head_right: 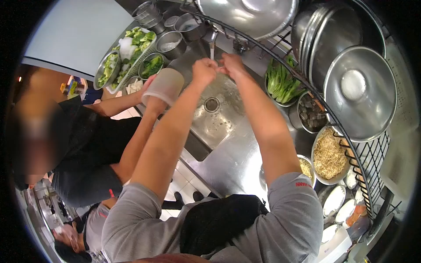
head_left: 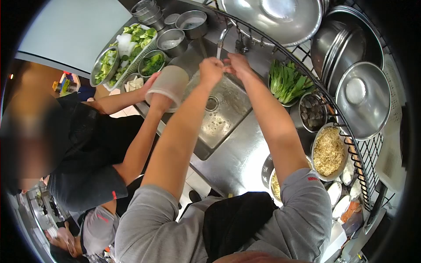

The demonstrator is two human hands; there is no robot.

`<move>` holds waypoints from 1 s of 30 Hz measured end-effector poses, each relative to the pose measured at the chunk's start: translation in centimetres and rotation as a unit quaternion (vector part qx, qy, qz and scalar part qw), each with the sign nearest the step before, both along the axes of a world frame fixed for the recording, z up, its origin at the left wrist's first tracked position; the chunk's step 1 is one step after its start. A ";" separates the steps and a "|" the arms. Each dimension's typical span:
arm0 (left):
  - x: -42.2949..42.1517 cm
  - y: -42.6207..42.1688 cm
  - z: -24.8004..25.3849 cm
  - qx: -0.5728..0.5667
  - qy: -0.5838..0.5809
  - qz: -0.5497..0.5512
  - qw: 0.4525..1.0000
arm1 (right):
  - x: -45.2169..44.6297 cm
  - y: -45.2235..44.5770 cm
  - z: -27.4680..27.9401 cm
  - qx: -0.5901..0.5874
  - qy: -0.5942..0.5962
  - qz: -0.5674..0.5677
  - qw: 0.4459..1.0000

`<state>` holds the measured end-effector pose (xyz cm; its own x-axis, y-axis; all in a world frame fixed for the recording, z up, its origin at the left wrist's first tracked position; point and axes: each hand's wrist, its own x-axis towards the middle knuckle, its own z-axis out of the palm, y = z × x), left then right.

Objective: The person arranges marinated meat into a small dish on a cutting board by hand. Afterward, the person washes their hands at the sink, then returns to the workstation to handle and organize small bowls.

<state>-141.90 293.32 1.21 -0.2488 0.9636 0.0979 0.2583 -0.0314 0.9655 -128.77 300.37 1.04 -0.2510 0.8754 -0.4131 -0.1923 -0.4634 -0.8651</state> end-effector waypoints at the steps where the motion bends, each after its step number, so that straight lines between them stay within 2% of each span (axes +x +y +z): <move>1: 0.8 -2.2 0.6 0.046 0.201 0.047 0.977 | 0.0 1.7 -1.5 -0.010 -0.035 -0.030 0.999; 3: 1.8 -5.7 0.4 -0.064 0.182 0.017 0.981 | 1.6 4.8 -3.4 0.067 -0.124 -0.051 0.989; 5: 0.9 -8.0 -5.9 -0.109 0.114 -0.022 0.987 | 2.8 9.3 -5.5 -0.005 0.071 -0.143 0.987; 6: 0.9 -10.5 -5.3 -0.098 0.187 -0.047 0.976 | 3.4 9.8 -5.3 -0.003 0.073 -0.138 0.988; 7: 1.0 -13.4 -4.7 -0.090 0.255 -0.071 0.960 | 3.9 9.9 -5.3 0.018 0.132 -0.150 0.980; 8: 0.6 -15.2 -4.8 -0.092 0.253 -0.066 0.961 | 3.9 9.4 -5.2 0.036 0.188 -0.163 0.968; 9: -0.1 -16.8 -5.2 -0.126 0.238 -0.072 0.960 | 3.6 8.0 -5.3 0.035 0.187 -0.160 0.969; 11: -0.8 -19.2 -5.5 -0.157 0.216 -0.075 0.961 | 3.8 3.3 -5.5 0.006 0.016 -0.116 0.993; 13: -0.8 -21.5 -5.7 -0.145 0.301 -0.019 0.942 | 2.3 -3.9 -3.3 -0.054 -0.142 0.013 0.988; 14: -0.6 -22.1 -5.6 -0.146 0.294 -0.007 0.945 | 1.5 -7.6 -3.0 -0.045 -0.169 0.104 0.979; 16: 0.6 -22.6 -5.4 0.017 0.468 -0.020 0.883 | 0.5 -14.1 -2.9 -0.070 -0.173 0.271 0.944; 17: 1.5 -22.2 -5.5 -0.022 0.436 -0.113 0.892 | -0.5 -16.9 -2.8 -0.104 -0.153 0.351 0.918; 18: 2.1 -22.0 -5.4 -0.063 0.397 -0.195 0.894 | -0.6 -19.3 -2.9 -0.044 -0.160 0.368 0.915; 19: 3.0 -23.8 -2.8 -0.092 0.446 -0.238 0.858 | -0.8 -20.5 -2.8 0.021 -0.158 0.393 0.906; 20: 3.8 -23.4 -7.9 -0.013 0.450 -0.204 0.870 | -0.8 -21.6 -2.3 -0.004 -0.157 0.330 0.931; 21: 3.5 -26.1 -2.7 -0.054 0.388 -0.219 0.894 | -0.4 -22.6 -0.9 -0.030 -0.097 0.340 0.935; 22: 2.4 -28.6 2.8 -0.035 0.397 -0.248 0.883 | -0.3 -24.0 0.3 -0.020 -0.131 0.302 0.944; 23: 2.9 -29.0 0.0 0.056 0.343 -0.207 0.915 | 0.0 -24.9 0.1 -0.012 -0.154 0.275 0.949; 24: 3.1 -30.4 0.4 0.069 0.349 -0.187 0.916 | 0.7 -25.1 0.0 -0.005 -0.171 0.301 0.938; 25: 2.6 -32.3 1.2 0.068 0.294 -0.183 0.936 | 0.3 -27.7 2.0 -0.015 -0.159 0.280 0.946; 26: 1.9 -34.2 2.0 0.073 0.236 -0.185 0.951 | 0.7 -28.7 2.3 -0.018 -0.159 0.304 0.939; 28: -1.0 -38.6 0.8 0.092 0.265 -0.171 0.944 | 0.2 -32.6 5.5 -0.106 -0.106 0.434 0.888; 29: -2.5 -41.2 0.1 0.106 0.279 -0.186 0.936 | 0.2 -33.8 5.4 -0.096 -0.111 0.449 0.881; 30: -4.3 -44.5 -0.2 0.098 0.259 -0.155 0.948 | 0.2 -34.8 4.4 0.052 -0.273 0.485 0.829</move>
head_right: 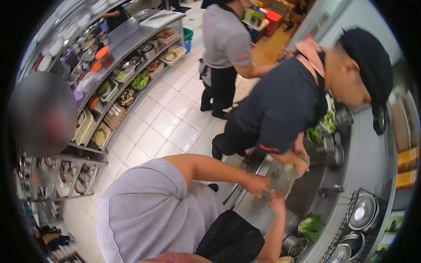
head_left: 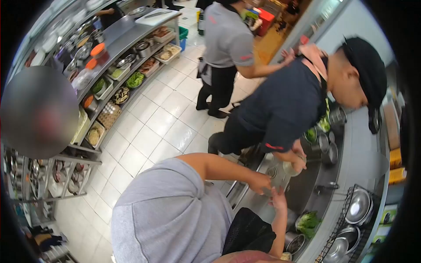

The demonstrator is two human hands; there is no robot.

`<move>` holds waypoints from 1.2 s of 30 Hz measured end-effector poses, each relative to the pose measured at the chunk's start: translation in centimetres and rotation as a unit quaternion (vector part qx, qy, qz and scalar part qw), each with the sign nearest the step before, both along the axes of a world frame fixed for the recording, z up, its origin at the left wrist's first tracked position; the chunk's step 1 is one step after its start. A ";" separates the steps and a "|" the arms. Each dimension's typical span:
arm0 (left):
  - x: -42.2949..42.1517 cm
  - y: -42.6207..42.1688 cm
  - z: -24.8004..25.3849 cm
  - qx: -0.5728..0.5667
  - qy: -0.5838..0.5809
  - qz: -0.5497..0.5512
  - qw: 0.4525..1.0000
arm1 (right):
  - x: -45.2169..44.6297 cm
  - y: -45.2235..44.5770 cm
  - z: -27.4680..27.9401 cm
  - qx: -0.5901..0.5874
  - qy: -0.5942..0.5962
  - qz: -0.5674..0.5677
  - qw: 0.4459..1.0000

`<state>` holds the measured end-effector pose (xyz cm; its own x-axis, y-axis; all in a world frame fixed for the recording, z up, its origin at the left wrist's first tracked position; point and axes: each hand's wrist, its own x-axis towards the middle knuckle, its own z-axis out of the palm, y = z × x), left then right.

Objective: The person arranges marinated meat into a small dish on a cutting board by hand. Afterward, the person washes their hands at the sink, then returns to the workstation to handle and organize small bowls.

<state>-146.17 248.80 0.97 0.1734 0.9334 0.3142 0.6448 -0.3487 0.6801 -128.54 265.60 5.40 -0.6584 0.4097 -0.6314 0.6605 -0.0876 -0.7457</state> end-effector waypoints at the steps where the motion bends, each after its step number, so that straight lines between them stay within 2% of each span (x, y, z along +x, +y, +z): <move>1: -1.9 -4.1 -0.4 -0.006 -0.024 0.029 0.999 | -0.9 -1.2 -0.4 0.195 -0.073 0.082 0.975; 2: -3.7 -8.6 -0.4 -0.038 -0.058 0.089 0.994 | -2.3 -2.6 -0.1 0.201 -0.069 0.092 0.973; 4: -8.2 -18.3 -1.7 -0.074 -0.123 0.175 0.974 | -5.1 -6.7 0.7 0.061 -0.048 0.091 0.993; 5: -10.3 -24.0 -3.1 -0.165 -0.216 0.236 0.933 | -6.7 -8.9 0.5 0.065 -0.046 0.102 0.992; 6: -12.6 -29.6 -6.8 -0.201 -0.374 0.253 0.869 | -8.5 -11.3 -0.1 0.098 -0.041 0.131 0.986; 7: -14.1 -36.6 -7.2 -0.286 -0.483 0.371 0.739 | -10.6 -13.8 -0.4 0.130 -0.034 0.160 0.978; 8: -15.3 -44.3 -12.0 -0.212 -0.586 0.402 0.671 | -13.2 -16.9 0.3 0.155 -0.028 0.196 0.968; 9: -14.8 -51.9 -13.5 -0.177 -0.614 0.511 0.575 | -15.7 -19.7 0.4 0.138 -0.024 0.226 0.964; 10: -13.7 -59.5 -17.9 -0.249 -0.410 0.665 0.573 | -18.2 -22.6 0.4 0.118 -0.020 0.253 0.960; 11: -11.5 -67.2 -20.9 -0.391 -0.229 0.700 0.552 | -20.9 -25.5 1.1 0.093 -0.017 0.296 0.950; 12: -8.6 -72.9 -20.4 -0.454 -0.244 0.710 0.479 | -23.2 -28.4 2.0 0.105 0.002 0.346 0.932; 13: -6.4 -77.8 -21.2 -0.377 -0.361 0.734 0.435 | -25.1 -31.8 3.5 0.187 0.063 0.373 0.907; 14: -4.3 -81.2 -20.2 -0.291 -0.499 0.724 0.377 | -27.7 -32.4 1.5 0.211 0.128 0.438 0.865; 15: -2.2 -83.8 -18.0 -0.260 -0.487 0.744 0.376 | -29.5 -35.4 3.2 0.212 0.103 0.434 0.870; 16: 0.2 -85.7 -17.0 -0.232 -0.505 0.768 0.319 | -31.3 -37.3 3.4 0.197 0.117 0.452 0.862; 18: 4.9 -89.4 -16.7 -0.200 -0.524 0.785 0.265 | -34.5 -43.2 8.0 0.192 0.102 0.506 0.835; 20: 9.2 -91.0 -15.8 -0.106 -0.596 0.785 0.134 | -38.9 -47.8 9.5 0.112 0.084 0.536 0.833; 21: 11.1 -91.3 -16.8 -0.108 -0.600 0.783 0.120 | -41.6 -49.7 9.2 0.040 0.103 0.550 0.828; 22: 13.6 -91.6 -19.0 0.024 -0.636 0.770 0.046 | -44.1 -51.9 8.6 -0.036 0.113 0.565 0.817; 23: 17.3 -91.3 -20.8 0.155 -0.650 0.743 -0.038 | -46.0 -55.1 9.4 -0.117 0.090 0.529 0.835; 25: 22.0 -89.1 -20.7 0.105 -0.670 0.734 -0.041 | -51.4 -60.7 6.2 -0.354 0.061 0.512 0.780; 26: 23.5 -87.7 -19.8 0.014 -0.671 0.741 -0.020 | -54.1 -63.2 2.2 -0.387 0.049 0.514 0.764; 27: 24.9 -85.5 -18.4 0.022 -0.660 0.751 -0.008 | -55.8 -66.5 0.0 -0.264 -0.001 0.515 0.816; 28: 25.8 -84.6 -17.5 0.141 -0.700 0.692 -0.106 | -56.0 -69.8 -4.0 -0.101 -0.006 0.514 0.852; 29: 27.1 -83.9 -17.0 0.307 -0.693 0.619 -0.204 | -56.3 -72.9 -8.1 0.007 0.018 0.575 0.818; 30: 28.7 -83.4 -16.5 0.380 -0.656 0.604 -0.246 | -55.5 -75.9 -11.6 0.105 0.061 0.628 0.768; 31: 31.0 -82.9 -16.9 0.376 -0.632 0.638 -0.228 | -54.2 -78.6 -13.8 0.063 0.008 0.637 0.768; 32: 31.3 -82.0 -13.2 0.336 -0.615 0.675 -0.231 | -53.3 -82.1 -15.4 0.030 -0.043 0.642 0.765; 33: 30.4 -81.8 -9.3 0.294 -0.599 0.709 -0.228 | -52.0 -86.4 -16.3 0.024 -0.048 0.688 0.723; 34: 31.9 -80.0 -9.5 0.320 -0.582 0.697 -0.272 | -50.2 -89.1 -16.8 0.027 -0.071 0.748 0.659; 35: 33.8 -78.3 -10.5 0.412 -0.528 0.665 -0.332 | -48.0 -91.8 -17.3 0.035 -0.094 0.799 0.594; 36: 35.0 -77.1 -11.2 0.499 -0.458 0.630 -0.380 | -46.1 -95.9 -17.8 0.066 -0.055 0.859 0.504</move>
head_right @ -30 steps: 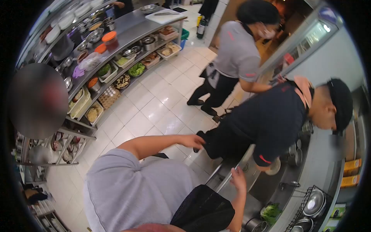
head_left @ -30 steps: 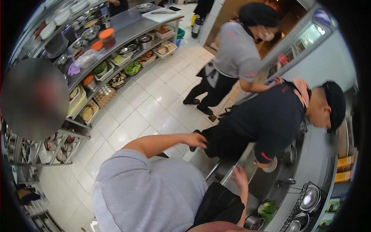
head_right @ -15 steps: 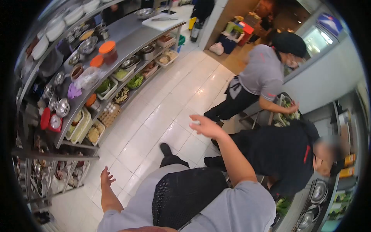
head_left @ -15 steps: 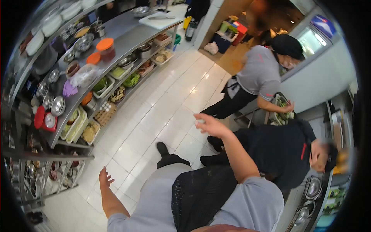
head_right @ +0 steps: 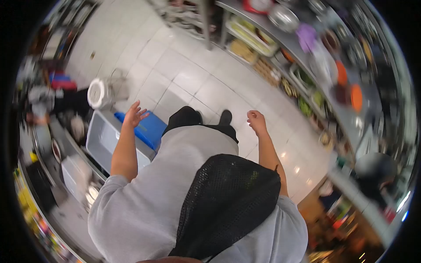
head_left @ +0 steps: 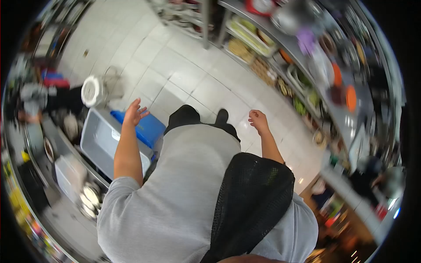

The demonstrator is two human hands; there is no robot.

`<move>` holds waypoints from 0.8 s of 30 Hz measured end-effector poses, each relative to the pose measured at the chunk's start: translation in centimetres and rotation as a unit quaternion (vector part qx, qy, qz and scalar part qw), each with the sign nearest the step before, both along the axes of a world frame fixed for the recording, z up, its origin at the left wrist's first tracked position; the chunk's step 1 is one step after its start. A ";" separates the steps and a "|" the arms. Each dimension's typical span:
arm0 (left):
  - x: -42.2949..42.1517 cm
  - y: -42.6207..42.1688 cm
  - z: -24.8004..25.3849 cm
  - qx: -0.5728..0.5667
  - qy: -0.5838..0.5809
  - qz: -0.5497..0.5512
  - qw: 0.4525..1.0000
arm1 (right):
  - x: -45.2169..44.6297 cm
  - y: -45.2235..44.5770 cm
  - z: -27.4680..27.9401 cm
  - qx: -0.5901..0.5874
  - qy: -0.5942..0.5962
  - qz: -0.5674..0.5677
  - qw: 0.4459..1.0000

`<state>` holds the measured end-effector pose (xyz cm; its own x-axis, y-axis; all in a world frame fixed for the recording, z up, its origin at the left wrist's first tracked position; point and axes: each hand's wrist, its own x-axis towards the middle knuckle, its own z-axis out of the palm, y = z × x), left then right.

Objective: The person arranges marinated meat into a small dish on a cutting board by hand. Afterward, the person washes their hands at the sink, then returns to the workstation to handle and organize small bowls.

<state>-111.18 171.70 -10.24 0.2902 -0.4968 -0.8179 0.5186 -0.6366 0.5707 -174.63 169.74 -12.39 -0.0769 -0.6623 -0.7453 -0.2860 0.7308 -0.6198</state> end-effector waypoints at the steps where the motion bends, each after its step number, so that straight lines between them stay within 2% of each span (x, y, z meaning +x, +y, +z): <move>1: 0.6 2.5 -0.2 -0.007 -0.001 0.042 0.999 | 1.7 -3.5 -0.2 -0.007 -0.001 0.042 0.999; 3: -0.1 7.1 -0.8 0.072 -0.045 0.031 0.996 | 4.8 -10.4 -0.9 -0.144 0.030 0.246 0.958; 5: 0.2 13.0 -6.9 0.056 -0.002 0.123 0.991 | 9.7 -17.8 1.5 -0.116 -0.009 0.262 0.958; 7: -0.7 19.5 -14.2 0.034 0.018 0.136 0.990 | 13.6 -23.3 3.3 -0.033 -0.113 0.054 0.991; 8: -2.0 20.6 -13.6 0.053 0.054 0.173 0.982 | 14.2 -26.1 2.3 -0.039 -0.112 0.072 0.990; 10: -3.8 18.2 -11.4 0.057 0.096 0.216 0.970 | 14.0 -30.6 -1.6 -0.148 0.117 0.225 0.956; 11: -4.4 17.1 -10.2 0.118 0.081 0.255 0.956 | 14.4 -31.1 -1.3 -0.213 0.199 0.343 0.893; 12: -4.1 15.4 -9.6 0.175 0.069 0.294 0.937 | 15.0 -32.0 -0.5 -0.275 0.277 0.452 0.802; 13: -2.9 13.9 -9.9 0.167 0.080 0.305 0.934 | 15.6 -32.7 -0.7 -0.195 0.238 0.444 0.841; 14: -0.8 12.7 -10.5 0.193 0.044 0.214 0.957 | 16.3 -33.1 -0.5 -0.111 0.198 0.432 0.873; 15: 1.3 11.3 -11.3 0.216 0.003 0.122 0.969 | 18.4 -33.1 1.7 0.007 0.131 0.339 0.931; 16: 3.6 9.3 -12.1 0.209 0.006 0.135 0.969 | 20.1 -33.0 3.5 0.126 0.058 0.235 0.962; 17: 6.4 7.0 -12.6 0.177 -0.073 0.093 0.977 | 20.2 -33.5 2.3 0.121 0.096 0.322 0.934; 18: 9.6 4.3 -12.7 0.145 -0.156 0.049 0.976 | 19.7 -34.8 -1.1 0.113 0.132 0.403 0.899; 19: 12.5 0.9 -11.6 0.139 -0.162 0.056 0.975 | 18.8 -36.5 -4.9 -0.054 0.176 0.639 0.746; 20: 14.8 -2.7 -9.5 0.105 -0.149 0.102 0.978 | 18.7 -38.0 -7.3 -0.212 0.206 0.804 0.516; 21: 17.2 -5.4 -9.2 0.070 -0.136 0.148 0.977 | 21.2 -39.4 -6.6 -0.221 0.205 0.802 0.516; 22: 19.3 -7.8 -9.2 0.066 -0.143 0.149 0.976 | 23.6 -40.6 -6.0 -0.156 0.173 0.775 0.587; 23: 21.3 -9.7 -11.4 0.041 -0.391 0.057 0.918 | 27.6 -41.1 -3.4 -0.008 0.156 0.653 0.741; 24: 23.6 -11.7 -12.8 0.013 -0.611 -0.040 0.791 | 31.5 -41.6 -1.1 0.097 0.148 0.467 0.866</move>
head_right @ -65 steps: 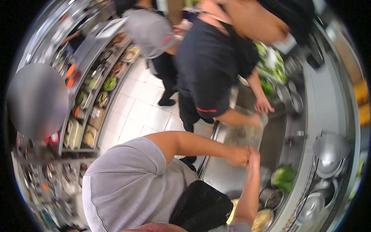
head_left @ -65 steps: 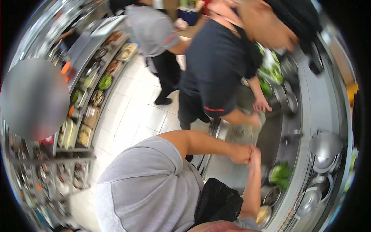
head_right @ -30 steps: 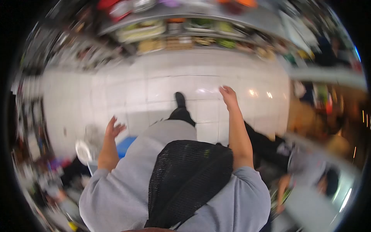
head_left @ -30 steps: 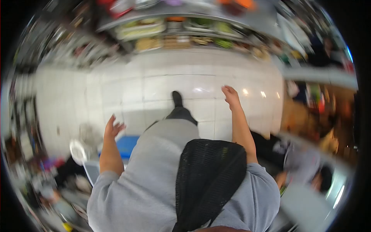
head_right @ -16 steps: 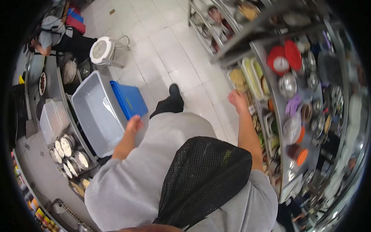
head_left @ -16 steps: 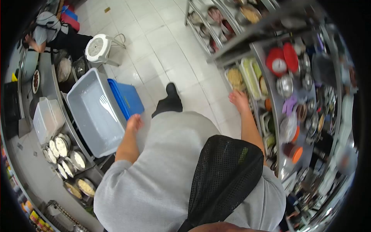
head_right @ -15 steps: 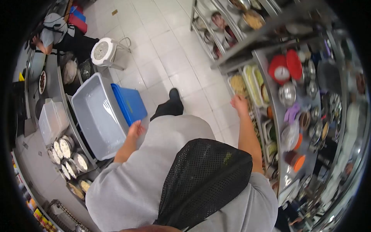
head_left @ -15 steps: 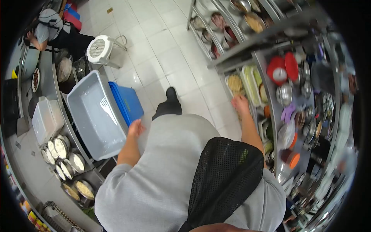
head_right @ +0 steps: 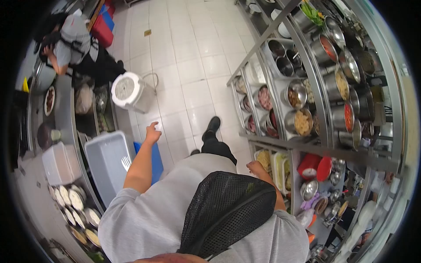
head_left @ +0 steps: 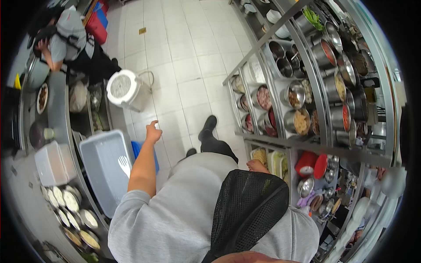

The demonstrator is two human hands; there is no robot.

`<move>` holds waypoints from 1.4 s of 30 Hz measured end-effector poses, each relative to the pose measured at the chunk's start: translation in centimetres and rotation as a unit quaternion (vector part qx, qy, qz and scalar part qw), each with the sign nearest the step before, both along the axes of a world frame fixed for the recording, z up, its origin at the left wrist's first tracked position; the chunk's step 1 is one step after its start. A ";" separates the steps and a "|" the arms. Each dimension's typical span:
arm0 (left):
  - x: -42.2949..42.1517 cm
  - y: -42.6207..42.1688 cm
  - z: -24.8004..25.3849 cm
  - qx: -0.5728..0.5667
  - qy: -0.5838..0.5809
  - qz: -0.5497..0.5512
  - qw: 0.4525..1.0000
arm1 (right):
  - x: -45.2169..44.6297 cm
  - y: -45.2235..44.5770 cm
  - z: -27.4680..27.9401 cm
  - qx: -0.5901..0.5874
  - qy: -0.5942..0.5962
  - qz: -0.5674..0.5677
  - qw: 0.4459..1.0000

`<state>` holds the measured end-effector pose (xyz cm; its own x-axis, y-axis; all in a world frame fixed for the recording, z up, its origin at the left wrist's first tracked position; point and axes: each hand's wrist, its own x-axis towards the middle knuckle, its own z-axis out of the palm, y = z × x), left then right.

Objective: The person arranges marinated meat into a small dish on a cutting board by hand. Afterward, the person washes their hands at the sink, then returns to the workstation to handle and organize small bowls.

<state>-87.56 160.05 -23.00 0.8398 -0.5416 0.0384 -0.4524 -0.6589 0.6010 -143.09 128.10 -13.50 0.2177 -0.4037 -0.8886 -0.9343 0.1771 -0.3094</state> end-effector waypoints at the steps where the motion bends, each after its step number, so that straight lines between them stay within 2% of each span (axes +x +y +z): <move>1: 2.2 -2.2 1.1 0.000 -0.009 -0.006 1.000 | 2.4 -2.0 -0.8 0.000 -0.009 -0.006 1.000; 2: 3.9 -4.6 3.2 -0.026 0.199 0.054 0.978 | 3.9 -4.3 -2.8 -0.045 -0.017 0.039 0.998; 3: 5.7 -6.6 4.0 -0.047 0.397 0.108 0.910 | 5.9 -6.1 -3.9 -0.090 -0.025 0.079 0.992; 4: 7.4 -8.2 5.0 -0.015 0.429 0.124 0.895 | 8.0 -7.8 -5.0 -0.091 -0.032 0.068 0.993; 6: 10.4 -9.0 3.0 0.066 0.309 0.082 0.945 | 14.1 -12.8 -5.5 -0.154 -0.018 0.038 0.987; 8: 11.4 -10.0 2.5 0.084 0.238 0.053 0.966 | 21.0 -19.0 -6.9 -0.169 -0.018 0.167 0.971; 10: 13.8 -10.8 2.6 0.087 0.365 0.101 0.921 | 29.5 -23.8 -4.4 -0.230 -0.054 0.119 0.964; 11: 14.6 -12.1 4.0 0.080 0.379 0.140 0.911 | 32.6 -27.1 -8.0 -0.317 -0.147 0.195 0.916; 12: 15.0 -12.5 5.3 0.078 0.393 0.178 0.899 | 37.3 -29.2 -5.3 -0.291 -0.165 0.123 0.934; 13: 16.2 -11.9 3.9 0.051 0.396 0.190 0.897 | 41.7 -31.6 -5.5 -0.330 -0.180 0.120 0.919; 14: 17.5 -11.3 1.9 0.024 0.399 0.201 0.894 | 45.8 -33.6 -3.1 -0.337 -0.227 0.088 0.909; 15: 18.2 -11.8 1.5 -0.015 0.413 0.228 0.881 | 50.0 -35.9 -1.2 -0.313 -0.209 0.105 0.921; 17: 19.9 -12.8 0.3 -0.062 0.430 0.256 0.863 | 56.6 -38.9 3.1 -0.365 -0.237 0.076 0.897; 18: 21.4 -13.4 -1.7 -0.038 0.408 0.212 0.887 | 59.3 -40.6 4.7 -0.357 -0.257 0.068 0.896; 19: 23.2 -14.3 -3.6 0.023 0.337 0.124 0.933 | 61.3 -42.3 5.5 -0.347 -0.275 0.060 0.895; 20: 24.8 -17.0 -2.8 0.084 0.223 0.012 0.971 | 62.5 -43.4 5.5 -0.342 -0.265 0.043 0.900; 21: 26.3 -19.2 -2.1 0.087 0.047 -0.108 0.989 | 63.8 -44.6 5.7 -0.346 -0.241 0.029 0.906; 22: 29.5 -22.0 -1.8 0.134 0.157 -0.083 0.975 | 65.1 -46.6 6.0 -0.358 -0.217 0.018 0.908; 23: 33.0 -22.7 -4.9 0.165 0.234 -0.069 0.956 | 65.5 -48.4 6.0 -0.363 -0.204 0.006 0.909; 25: 39.8 -28.1 -3.7 0.221 0.347 -0.045 0.910 | 65.3 -50.5 5.3 -0.319 -0.115 -0.052 0.939; 26: 43.3 -32.0 -2.7 0.235 0.372 -0.041 0.897 | 65.1 -52.3 5.1 -0.332 -0.108 -0.066 0.935; 28: 50.8 -40.6 -1.8 0.250 0.380 -0.036 0.890 | 63.8 -54.8 4.8 -0.338 -0.035 -0.113 0.934; 30: 58.1 -48.9 -2.7 0.244 0.352 -0.026 0.903 | 62.2 -57.0 5.9 -0.353 -0.018 -0.155 0.922; 31: 61.9 -53.2 -3.8 0.260 0.329 -0.071 0.905 | 61.4 -58.3 6.4 -0.364 -0.011 -0.186 0.913; 33: 66.6 -62.8 -3.2 0.207 0.316 -0.079 0.923 | 59.8 -61.5 6.4 -0.366 -0.001 -0.248 0.897; 35: 66.8 -72.5 0.8 0.163 0.288 -0.093 0.939 | 58.2 -64.1 5.9 -0.361 0.004 -0.309 0.880; 37: 66.2 -80.8 3.5 0.130 0.315 -0.121 0.932 | 56.6 -67.2 5.2 -0.371 0.019 -0.359 0.856; 39: 64.6 -86.9 3.1 0.109 0.281 -0.142 0.943 | 54.4 -71.3 3.2 -0.388 0.012 -0.359 0.849; 41: 61.0 -91.9 3.9 0.126 0.218 -0.225 0.941 | 52.6 -75.2 -0.1 -0.402 -0.003 -0.355 0.844; 42: 59.0 -94.0 3.5 0.103 0.212 -0.229 0.945 | 51.5 -77.8 -1.9 -0.436 0.006 -0.340 0.833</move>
<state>-28.54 66.04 -19.48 0.4321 -0.8111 -0.3943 -0.4655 -0.5751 0.6728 -91.62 50.34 -15.39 -0.3320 -0.9234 -0.1928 -0.7140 0.3795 -0.5884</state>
